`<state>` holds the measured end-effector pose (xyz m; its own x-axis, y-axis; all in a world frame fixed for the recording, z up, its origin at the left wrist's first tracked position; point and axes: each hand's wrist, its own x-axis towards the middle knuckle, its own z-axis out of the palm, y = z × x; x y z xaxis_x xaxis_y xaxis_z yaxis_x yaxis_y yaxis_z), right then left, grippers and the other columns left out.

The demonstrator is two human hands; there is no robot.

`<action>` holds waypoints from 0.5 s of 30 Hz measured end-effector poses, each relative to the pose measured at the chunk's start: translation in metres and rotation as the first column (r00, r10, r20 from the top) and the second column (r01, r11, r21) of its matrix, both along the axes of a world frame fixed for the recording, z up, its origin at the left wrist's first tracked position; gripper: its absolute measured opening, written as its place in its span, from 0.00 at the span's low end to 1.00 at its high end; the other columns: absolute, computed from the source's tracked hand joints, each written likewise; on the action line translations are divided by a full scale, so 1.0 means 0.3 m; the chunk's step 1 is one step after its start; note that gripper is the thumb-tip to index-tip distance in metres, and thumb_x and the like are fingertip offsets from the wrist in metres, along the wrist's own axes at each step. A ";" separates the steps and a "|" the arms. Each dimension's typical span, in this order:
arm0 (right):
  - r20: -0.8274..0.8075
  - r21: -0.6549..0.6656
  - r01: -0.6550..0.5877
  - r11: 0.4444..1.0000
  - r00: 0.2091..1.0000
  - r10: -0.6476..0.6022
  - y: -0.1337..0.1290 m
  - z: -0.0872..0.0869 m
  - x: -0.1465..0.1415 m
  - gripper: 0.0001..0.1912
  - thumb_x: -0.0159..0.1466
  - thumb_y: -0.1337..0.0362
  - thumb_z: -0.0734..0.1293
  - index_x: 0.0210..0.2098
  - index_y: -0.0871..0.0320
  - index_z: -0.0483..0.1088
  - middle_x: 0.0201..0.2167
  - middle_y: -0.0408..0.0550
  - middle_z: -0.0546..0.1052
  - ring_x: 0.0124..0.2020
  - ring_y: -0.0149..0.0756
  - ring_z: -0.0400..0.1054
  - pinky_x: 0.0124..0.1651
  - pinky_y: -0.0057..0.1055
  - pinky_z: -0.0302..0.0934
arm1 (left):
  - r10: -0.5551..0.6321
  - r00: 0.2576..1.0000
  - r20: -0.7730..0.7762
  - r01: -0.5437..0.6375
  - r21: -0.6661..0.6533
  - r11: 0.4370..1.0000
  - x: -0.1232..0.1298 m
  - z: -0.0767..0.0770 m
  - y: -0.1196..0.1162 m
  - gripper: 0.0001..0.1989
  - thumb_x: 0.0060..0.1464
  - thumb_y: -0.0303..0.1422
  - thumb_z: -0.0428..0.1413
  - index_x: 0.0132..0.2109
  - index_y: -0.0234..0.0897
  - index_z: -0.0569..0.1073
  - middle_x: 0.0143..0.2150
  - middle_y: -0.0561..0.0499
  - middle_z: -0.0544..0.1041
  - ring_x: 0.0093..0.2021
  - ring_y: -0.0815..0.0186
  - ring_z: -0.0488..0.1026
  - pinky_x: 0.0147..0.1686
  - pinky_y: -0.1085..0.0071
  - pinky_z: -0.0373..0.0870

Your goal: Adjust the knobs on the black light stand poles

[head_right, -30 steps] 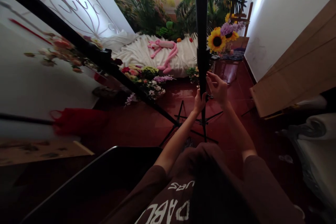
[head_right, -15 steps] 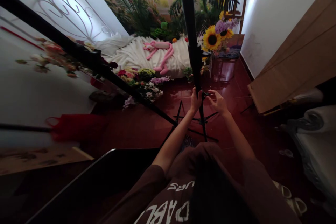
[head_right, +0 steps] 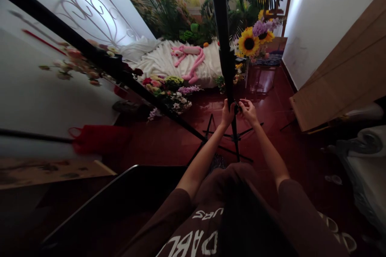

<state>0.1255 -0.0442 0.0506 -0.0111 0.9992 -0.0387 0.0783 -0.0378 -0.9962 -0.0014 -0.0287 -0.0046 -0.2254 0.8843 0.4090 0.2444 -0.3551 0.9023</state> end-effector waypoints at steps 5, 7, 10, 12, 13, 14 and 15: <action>-0.517 -0.426 -0.179 0.887 0.853 -0.076 0.032 0.038 -0.032 0.08 0.68 0.63 0.62 0.38 0.59 0.71 0.15 0.36 0.70 0.11 0.20 0.59 0.13 0.15 0.53 | -0.007 1.000 0.019 0.007 0.020 1.000 0.001 -0.001 0.000 0.22 0.61 0.52 0.50 0.48 0.38 0.68 0.37 0.47 0.77 0.36 0.66 0.75 0.38 0.71 0.70; -0.621 -0.519 -0.267 0.812 0.771 -0.143 0.038 0.062 -0.033 0.13 0.70 0.70 0.56 0.32 0.59 0.68 0.12 0.36 0.67 0.09 0.19 0.57 0.13 0.12 0.53 | -0.016 1.000 0.016 0.015 0.037 0.999 0.000 -0.002 0.000 0.23 0.61 0.54 0.49 0.48 0.38 0.68 0.37 0.47 0.76 0.35 0.66 0.74 0.38 0.71 0.71; -0.676 -0.579 -0.328 0.746 0.705 -0.215 0.040 0.089 -0.032 0.18 0.71 0.71 0.51 0.28 0.59 0.64 0.10 0.37 0.66 0.09 0.19 0.57 0.13 0.10 0.54 | -0.026 1.000 0.006 0.026 0.043 0.999 -0.002 -0.002 -0.002 0.22 0.62 0.53 0.48 0.48 0.38 0.67 0.36 0.48 0.76 0.34 0.67 0.74 0.37 0.72 0.71; -0.693 -0.583 -0.337 0.739 0.680 -0.237 0.039 0.096 -0.032 0.18 0.72 0.71 0.50 0.29 0.59 0.65 0.11 0.38 0.68 0.09 0.20 0.59 0.13 0.10 0.55 | -0.045 0.999 0.001 0.045 0.040 0.998 -0.004 0.004 -0.004 0.20 0.63 0.51 0.49 0.48 0.39 0.67 0.37 0.48 0.77 0.34 0.67 0.75 0.37 0.72 0.71; -0.699 -0.583 -0.341 0.737 0.673 -0.241 0.039 0.096 -0.032 0.18 0.72 0.71 0.50 0.30 0.59 0.65 0.11 0.38 0.68 0.09 0.20 0.59 0.13 0.10 0.55 | -0.056 0.998 -0.003 0.056 0.036 0.998 -0.006 0.010 -0.006 0.19 0.63 0.50 0.49 0.49 0.39 0.67 0.37 0.48 0.77 0.35 0.67 0.75 0.37 0.72 0.71; -0.703 -0.581 -0.344 0.737 0.669 -0.242 0.037 0.095 -0.032 0.18 0.72 0.71 0.51 0.31 0.59 0.66 0.11 0.38 0.68 0.09 0.20 0.59 0.13 0.10 0.55 | -0.066 0.998 -0.009 0.066 0.027 0.997 -0.008 0.016 -0.008 0.19 0.63 0.49 0.49 0.49 0.39 0.67 0.38 0.47 0.77 0.35 0.67 0.76 0.37 0.72 0.71; -0.705 -0.578 -0.344 0.739 0.668 -0.240 0.035 0.093 -0.032 0.18 0.72 0.71 0.51 0.31 0.60 0.67 0.12 0.38 0.69 0.09 0.19 0.60 0.13 0.10 0.55 | -0.074 0.997 -0.017 0.074 0.017 0.997 -0.011 0.023 -0.011 0.18 0.63 0.48 0.50 0.50 0.39 0.67 0.38 0.47 0.78 0.36 0.67 0.76 0.38 0.72 0.71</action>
